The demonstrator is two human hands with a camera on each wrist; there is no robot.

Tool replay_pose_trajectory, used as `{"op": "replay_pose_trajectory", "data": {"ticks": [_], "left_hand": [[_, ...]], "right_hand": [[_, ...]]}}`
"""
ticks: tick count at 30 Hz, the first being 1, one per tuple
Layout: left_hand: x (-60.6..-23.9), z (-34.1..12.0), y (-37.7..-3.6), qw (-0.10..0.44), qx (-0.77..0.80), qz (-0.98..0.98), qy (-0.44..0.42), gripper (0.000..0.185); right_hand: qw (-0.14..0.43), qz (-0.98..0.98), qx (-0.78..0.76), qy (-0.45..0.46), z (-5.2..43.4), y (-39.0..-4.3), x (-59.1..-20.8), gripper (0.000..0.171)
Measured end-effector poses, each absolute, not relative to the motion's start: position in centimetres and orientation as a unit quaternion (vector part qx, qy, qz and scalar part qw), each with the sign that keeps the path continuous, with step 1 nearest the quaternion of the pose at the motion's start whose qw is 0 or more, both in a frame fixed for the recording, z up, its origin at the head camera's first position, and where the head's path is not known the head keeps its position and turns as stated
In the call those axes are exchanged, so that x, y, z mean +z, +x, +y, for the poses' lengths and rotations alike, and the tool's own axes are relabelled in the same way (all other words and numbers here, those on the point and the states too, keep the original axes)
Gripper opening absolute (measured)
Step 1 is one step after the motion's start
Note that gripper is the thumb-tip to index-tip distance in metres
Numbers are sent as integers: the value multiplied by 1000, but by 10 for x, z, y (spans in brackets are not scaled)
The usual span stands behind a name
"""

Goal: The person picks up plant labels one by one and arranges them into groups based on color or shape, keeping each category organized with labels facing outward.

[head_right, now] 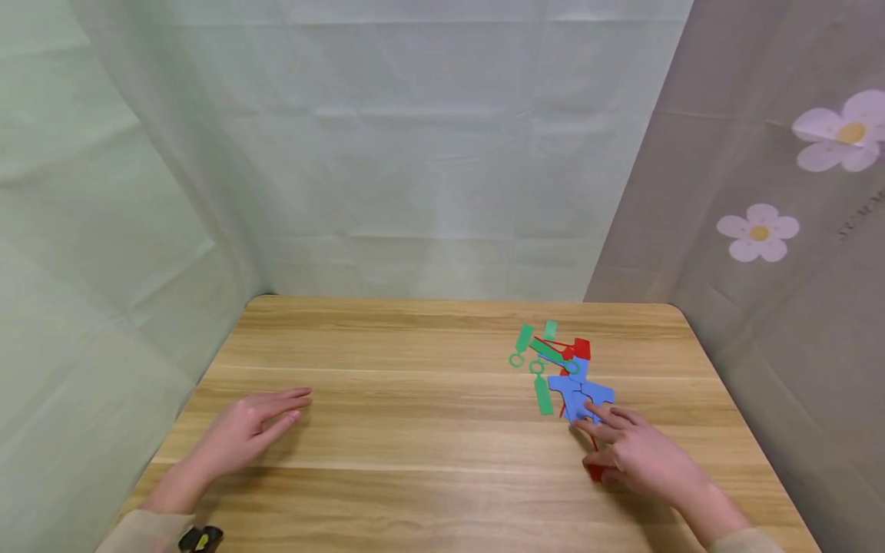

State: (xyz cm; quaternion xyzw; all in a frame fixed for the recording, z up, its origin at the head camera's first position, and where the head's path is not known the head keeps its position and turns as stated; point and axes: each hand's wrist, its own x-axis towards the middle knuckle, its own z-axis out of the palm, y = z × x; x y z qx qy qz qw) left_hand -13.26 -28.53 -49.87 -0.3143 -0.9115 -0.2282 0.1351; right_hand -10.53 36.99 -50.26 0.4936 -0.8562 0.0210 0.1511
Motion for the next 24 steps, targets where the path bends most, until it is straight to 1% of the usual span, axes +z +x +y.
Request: {"op": "replay_pose_trajectory", "data": {"ticks": [8, 13, 24], "left_hand": [[-499, -286, -132, 135, -229, -911, -314, 28], [-499, -286, -132, 140, -232, -908, -319, 28], [-500, -289, -131, 141, -239, -908, -314, 31]], "right_hand": [[107, -881, 19, 460, 363, -106, -500, 45], [83, -891, 17, 445, 360, -106, -498, 49], [67, -897, 14, 438, 359, -108, -496, 47]]}}
